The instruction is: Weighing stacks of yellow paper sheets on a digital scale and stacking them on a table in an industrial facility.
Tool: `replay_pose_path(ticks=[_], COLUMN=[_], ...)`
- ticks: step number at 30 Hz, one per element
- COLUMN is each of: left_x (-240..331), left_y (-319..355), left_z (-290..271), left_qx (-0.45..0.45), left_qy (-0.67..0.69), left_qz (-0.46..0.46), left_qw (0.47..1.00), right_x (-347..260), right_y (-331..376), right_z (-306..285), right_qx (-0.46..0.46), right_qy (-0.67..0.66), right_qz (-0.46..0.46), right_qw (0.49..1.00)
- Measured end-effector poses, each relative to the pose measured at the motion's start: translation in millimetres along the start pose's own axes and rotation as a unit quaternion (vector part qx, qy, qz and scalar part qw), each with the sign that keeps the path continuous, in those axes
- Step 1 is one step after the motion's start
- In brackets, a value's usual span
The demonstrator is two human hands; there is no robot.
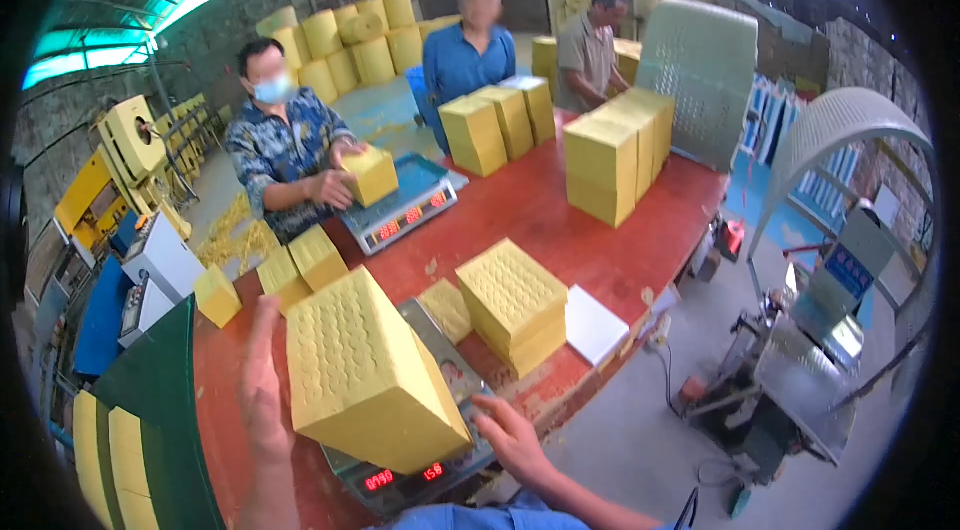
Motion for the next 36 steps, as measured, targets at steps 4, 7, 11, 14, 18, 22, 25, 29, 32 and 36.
replay_pose_path(ticks=[4, 7, 11, 14, 18, 22, 25, 29, 32, 36], left_x=[13.5, -5.8, -2.8, 0.7, 32.6, 64.6, 84.3, 52.9, 25.9, -52.4], left_y=[-9.1, 7.1, 15.0, 19.5, 53.7, 42.1, 14.4, -18.3, -46.9, -102.2], left_z=[2.1, 2.6, 12.1, 17.0, 26.0, 82.2, 125.2, 180.0, 225.8, 286.4], left_qx=[-0.159, -0.199, -0.183, -0.142, -0.130, -0.167, -0.228, -0.230, -0.214, -0.186], left_qy=[-0.196, -0.268, -0.260, -0.270, -0.291, -0.357, -0.401, -0.386, -0.397, -0.317], left_qz=[-0.015, -0.012, 0.003, 0.028, 0.039, 0.075, 0.091, 0.128, 0.108, 0.109], left_qw=[0.968, 0.943, 0.948, 0.952, 0.947, 0.916, 0.883, 0.884, 0.886, 0.924], right_x=[30.1, 31.0, 52.0, 36.9, 39.7, 14.9, -2.9, -26.5, -30.7, -20.7], right_y=[23.4, 8.4, -3.1, 6.6, 28.0, 33.0, 17.0, 1.3, -17.6, -57.5], right_z=[8.4, 31.3, 36.9, 34.7, 47.7, 18.0, -27.5, -103.6, -158.8, -256.1], right_qx=[-0.063, -0.170, -0.202, -0.171, -0.292, -0.277, -0.271, -0.193, -0.155, -0.094], right_qy=[-0.115, -0.275, -0.306, -0.333, -0.326, -0.322, -0.327, -0.329, -0.271, -0.218], right_qz=[0.120, 0.138, 0.173, 0.244, 0.196, 0.134, 0.076, 0.030, 0.041, 0.120], right_qw=[0.984, 0.936, 0.914, 0.895, 0.877, 0.895, 0.902, 0.924, 0.949, 0.964])
Point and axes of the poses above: each hand's wrist, its own y-axis away from the middle knuckle, its own z-axis out of the palm, x = y × z, the point moved 4 cm from there along -y, towards the middle knuckle, and after that the axes turned 10 degrees about y, right-handed, at the moved point
